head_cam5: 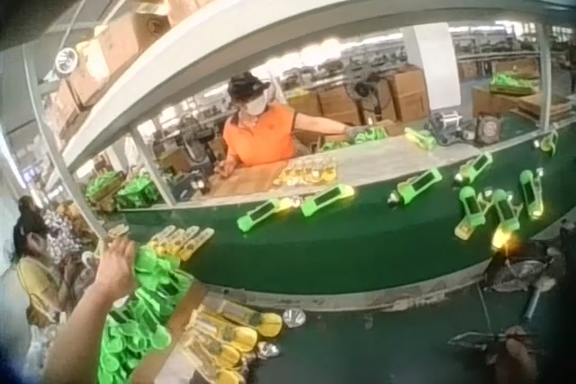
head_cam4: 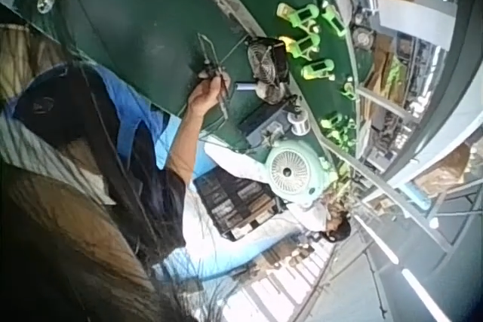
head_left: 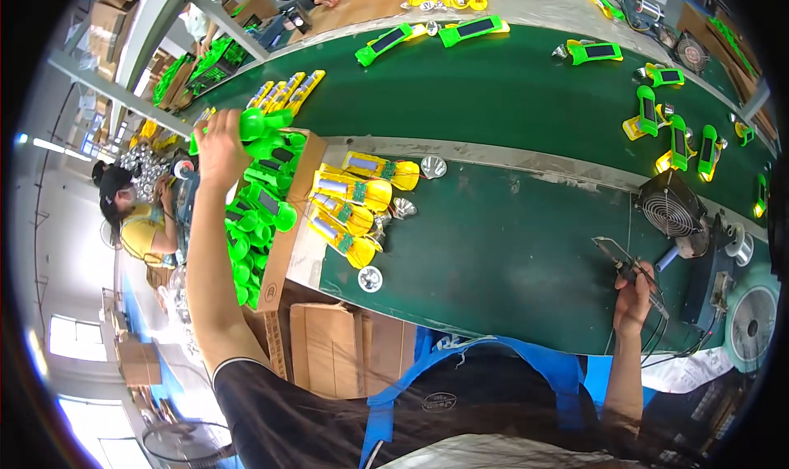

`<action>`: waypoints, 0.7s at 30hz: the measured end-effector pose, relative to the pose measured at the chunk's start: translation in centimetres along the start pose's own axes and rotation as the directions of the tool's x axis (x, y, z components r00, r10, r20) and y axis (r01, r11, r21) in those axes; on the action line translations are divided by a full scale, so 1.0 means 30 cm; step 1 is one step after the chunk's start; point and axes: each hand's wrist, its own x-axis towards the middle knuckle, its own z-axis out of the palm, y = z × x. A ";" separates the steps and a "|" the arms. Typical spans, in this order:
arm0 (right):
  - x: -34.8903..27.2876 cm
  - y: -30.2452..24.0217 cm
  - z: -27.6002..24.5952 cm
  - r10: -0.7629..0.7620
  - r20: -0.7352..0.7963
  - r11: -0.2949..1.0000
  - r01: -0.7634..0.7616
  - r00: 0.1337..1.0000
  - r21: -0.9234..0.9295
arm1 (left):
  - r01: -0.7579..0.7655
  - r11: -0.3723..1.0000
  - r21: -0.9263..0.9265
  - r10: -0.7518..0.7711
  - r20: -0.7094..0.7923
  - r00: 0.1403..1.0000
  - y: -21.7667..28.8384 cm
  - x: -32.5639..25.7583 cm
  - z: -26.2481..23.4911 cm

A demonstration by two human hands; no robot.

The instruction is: Assembling portable flashlights on a factory line by soldering internal wires to circuit boards and housing them in plastic casings.

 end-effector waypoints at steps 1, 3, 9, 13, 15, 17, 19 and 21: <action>-0.009 -0.007 -0.004 0.007 -0.009 1.000 -0.007 1.000 0.029 | -0.005 0.999 -0.051 0.005 -0.013 1.000 0.097 0.019 -0.059; -0.015 -0.018 -0.013 -0.006 -0.040 0.995 0.009 0.999 0.096 | -0.044 0.989 -0.142 0.040 -0.028 0.999 0.299 0.024 -0.154; -0.031 -0.104 -0.111 -0.108 -0.028 0.988 0.111 0.994 0.111 | -0.253 0.743 -0.620 0.198 -0.157 0.967 1.085 -0.008 -0.385; -0.044 -0.108 -0.231 -0.069 -0.098 0.993 0.077 0.993 0.088 | -0.198 0.655 -0.729 0.256 -0.033 0.966 1.460 0.038 -0.407; -0.074 -0.108 -0.273 -0.045 -0.118 0.991 0.060 0.992 0.124 | -0.182 0.618 -0.765 0.289 0.006 0.957 1.527 0.075 -0.418; -0.084 -0.124 -0.281 -0.045 -0.113 0.990 0.060 0.993 0.128 | -0.196 0.628 -0.753 0.398 0.094 0.913 1.554 0.106 -0.424; -0.078 -0.124 -0.287 -0.032 -0.135 0.989 0.051 0.990 0.137 | -0.186 0.625 -0.758 0.443 0.149 0.884 1.564 0.131 -0.441; -0.078 -0.126 -0.286 0.001 -0.118 0.993 0.013 0.993 0.116 | -0.194 0.568 -0.800 0.463 0.116 0.879 1.541 0.115 -0.451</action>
